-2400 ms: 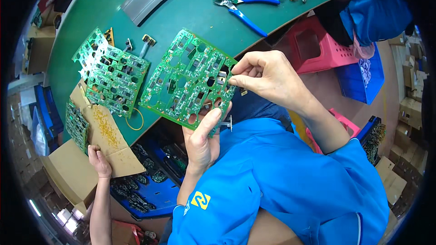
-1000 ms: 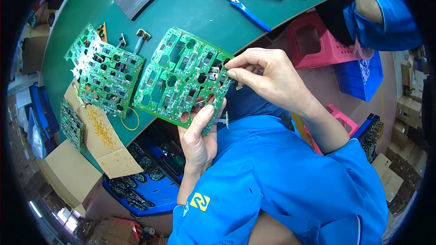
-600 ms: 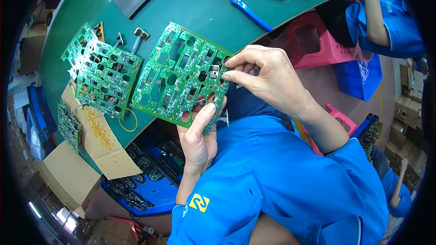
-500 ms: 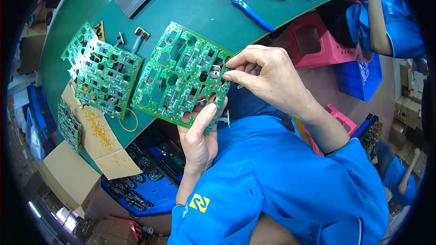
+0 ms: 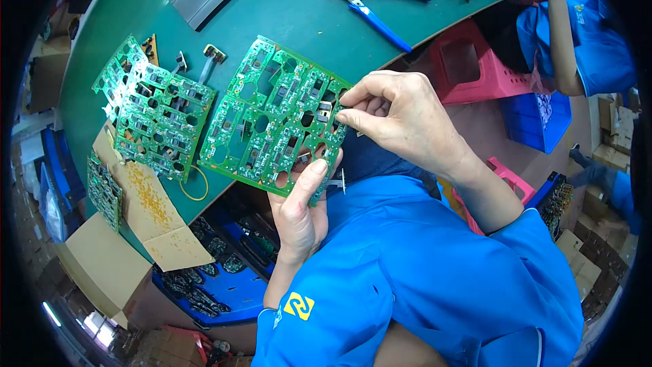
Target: The person cuts connections on printed circuit board panels using pliers and separates smaller circuit board components from the panels by hand on a workbench.
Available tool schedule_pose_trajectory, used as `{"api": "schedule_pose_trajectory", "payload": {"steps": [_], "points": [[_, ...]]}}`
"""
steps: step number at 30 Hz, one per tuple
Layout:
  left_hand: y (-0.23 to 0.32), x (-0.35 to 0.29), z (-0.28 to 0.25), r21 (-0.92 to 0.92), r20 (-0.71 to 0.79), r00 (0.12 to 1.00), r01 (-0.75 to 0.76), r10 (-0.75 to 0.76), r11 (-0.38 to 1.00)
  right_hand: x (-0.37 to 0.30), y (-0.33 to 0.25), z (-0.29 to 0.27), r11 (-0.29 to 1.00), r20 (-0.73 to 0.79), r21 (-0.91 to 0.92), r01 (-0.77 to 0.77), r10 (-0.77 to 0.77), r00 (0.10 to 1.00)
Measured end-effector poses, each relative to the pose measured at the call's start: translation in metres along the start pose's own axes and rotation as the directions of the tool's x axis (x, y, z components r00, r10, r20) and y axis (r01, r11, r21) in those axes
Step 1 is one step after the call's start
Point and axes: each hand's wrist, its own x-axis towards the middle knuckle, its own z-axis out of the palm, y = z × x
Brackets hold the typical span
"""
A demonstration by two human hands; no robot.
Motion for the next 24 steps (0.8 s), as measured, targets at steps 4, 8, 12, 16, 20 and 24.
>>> {"api": "schedule_pose_trajectory", "payload": {"steps": [4,8,12,16,20,24], "points": [[-0.002,0.000,0.002,-0.052,0.006,1.000,-0.027,0.027,0.998,-0.002,0.000,0.002,1.000,-0.025,0.019,-0.010,0.011,1.000],[0.000,0.000,0.002,-0.080,0.005,1.000,-0.025,0.025,0.996,-0.004,0.008,0.002,0.998,-0.029,0.051,0.022,-0.021,0.999],[0.000,0.000,0.003,-0.086,-0.002,1.000,-0.020,0.020,0.996,-0.006,0.010,0.002,0.994,-0.039,0.041,0.100,-0.099,0.994],[-0.003,-0.001,0.005,-0.072,-0.013,0.999,-0.037,0.036,0.997,-0.011,0.006,0.004,0.973,-0.073,-0.064,0.222,-0.226,0.971],[-0.010,-0.003,0.002,0.083,-0.007,0.994,-0.109,0.110,0.991,-0.013,0.009,0.007,0.954,-0.082,-0.130,0.270,-0.281,0.956],[-0.014,-0.004,0.003,0.119,0.013,0.989,-0.148,0.147,0.982,-0.013,0.009,0.009,0.934,-0.080,-0.220,0.283,-0.306,0.949]]}}
